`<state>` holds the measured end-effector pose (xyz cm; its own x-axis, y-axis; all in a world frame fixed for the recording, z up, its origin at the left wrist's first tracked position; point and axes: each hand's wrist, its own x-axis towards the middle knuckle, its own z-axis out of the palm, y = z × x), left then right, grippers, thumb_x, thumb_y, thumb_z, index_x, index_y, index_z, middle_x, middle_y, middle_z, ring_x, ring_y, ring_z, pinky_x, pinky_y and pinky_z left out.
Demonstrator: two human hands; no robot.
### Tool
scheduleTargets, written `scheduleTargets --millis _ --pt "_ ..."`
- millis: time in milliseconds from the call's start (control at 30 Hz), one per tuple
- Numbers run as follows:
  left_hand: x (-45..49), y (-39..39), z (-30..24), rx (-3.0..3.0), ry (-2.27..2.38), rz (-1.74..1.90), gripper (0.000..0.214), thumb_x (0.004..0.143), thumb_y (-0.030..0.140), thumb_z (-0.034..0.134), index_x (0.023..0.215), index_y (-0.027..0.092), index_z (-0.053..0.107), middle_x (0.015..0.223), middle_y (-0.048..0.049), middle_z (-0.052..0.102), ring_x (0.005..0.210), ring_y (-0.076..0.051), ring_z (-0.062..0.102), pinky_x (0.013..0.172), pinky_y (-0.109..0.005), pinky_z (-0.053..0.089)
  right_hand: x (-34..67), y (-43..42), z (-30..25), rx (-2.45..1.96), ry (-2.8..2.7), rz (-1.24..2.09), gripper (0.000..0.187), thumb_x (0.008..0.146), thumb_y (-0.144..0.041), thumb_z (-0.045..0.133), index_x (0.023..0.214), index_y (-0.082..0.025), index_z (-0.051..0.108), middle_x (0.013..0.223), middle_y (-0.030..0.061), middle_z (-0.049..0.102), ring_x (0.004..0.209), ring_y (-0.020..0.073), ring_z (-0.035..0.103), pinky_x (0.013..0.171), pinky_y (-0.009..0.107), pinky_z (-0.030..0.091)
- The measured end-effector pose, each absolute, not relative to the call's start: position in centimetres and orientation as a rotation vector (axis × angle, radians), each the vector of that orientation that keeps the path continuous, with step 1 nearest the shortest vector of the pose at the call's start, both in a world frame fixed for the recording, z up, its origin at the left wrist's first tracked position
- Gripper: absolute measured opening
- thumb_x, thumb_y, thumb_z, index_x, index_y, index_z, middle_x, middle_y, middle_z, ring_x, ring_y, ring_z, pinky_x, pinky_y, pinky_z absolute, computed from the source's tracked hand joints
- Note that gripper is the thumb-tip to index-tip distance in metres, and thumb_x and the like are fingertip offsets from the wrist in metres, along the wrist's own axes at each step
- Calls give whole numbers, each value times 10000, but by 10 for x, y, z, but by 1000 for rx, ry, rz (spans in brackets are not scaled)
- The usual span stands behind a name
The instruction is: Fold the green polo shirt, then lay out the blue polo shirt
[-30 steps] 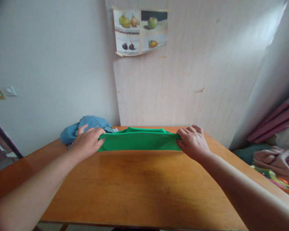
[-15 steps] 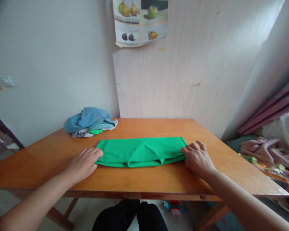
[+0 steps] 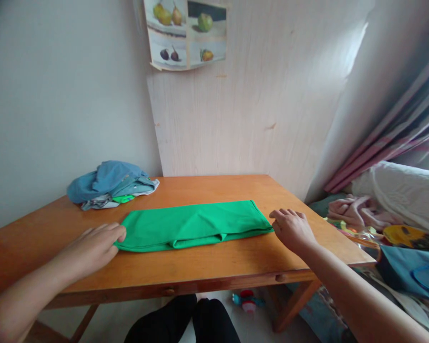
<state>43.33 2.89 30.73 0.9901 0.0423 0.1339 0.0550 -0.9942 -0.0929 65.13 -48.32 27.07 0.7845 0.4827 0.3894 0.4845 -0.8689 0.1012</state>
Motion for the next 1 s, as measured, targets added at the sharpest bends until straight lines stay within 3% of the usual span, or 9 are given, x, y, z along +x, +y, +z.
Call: scheduleTargets --millis 67,233,400,533,700,1000 --pt "437 16 309 -3054 -35 -202 176 777 74 436 818 228 510 912 -36 594 930 -249 565 793 -363 375 650 -481 271 -2927 -883 -574 341 932 -239 415 1142 -239 685 1113 87 715 1011 247 613 860 377 357" --pt "446 -11 310 -3097 -10 -234 124 808 114 456 790 224 510 857 -31 603 849 -237 577 752 -355 378 643 -469 277 -2951 -962 -459 239 914 -242 455 914 -223 693 941 63 720 940 241 623 877 380 365" --pt "458 -55 302 -3167 186 -547 134 888 148 462 851 217 570 889 -44 623 883 -229 587 777 -352 415 628 -433 285 -2705 -1088 -454 228 937 -241 463 998 -223 682 953 59 709 932 221 612 853 345 405" --pt "465 -110 286 -3247 544 -634 216 940 144 444 1013 216 634 1015 -62 658 989 -223 597 900 -368 456 613 -397 286 -2522 -1284 -391 188 924 -238 513 1020 -219 674 961 61 696 954 221 598 851 328 431" --pt "475 -166 271 -3248 885 -612 331 903 140 519 1218 196 605 1215 -89 650 1126 -243 588 1026 -405 463 603 -373 284 -2558 -1355 -376 223 879 -179 552 1073 -208 658 999 69 690 1002 239 584 863 340 426" --pt "491 -190 256 -3268 743 -584 418 939 275 546 1348 187 544 1345 -113 602 1240 -262 543 1112 -425 419 608 -368 273 -2644 -1353 -421 180 956 -188 477 986 -199 654 911 58 648 923 211 571 803 309 406"
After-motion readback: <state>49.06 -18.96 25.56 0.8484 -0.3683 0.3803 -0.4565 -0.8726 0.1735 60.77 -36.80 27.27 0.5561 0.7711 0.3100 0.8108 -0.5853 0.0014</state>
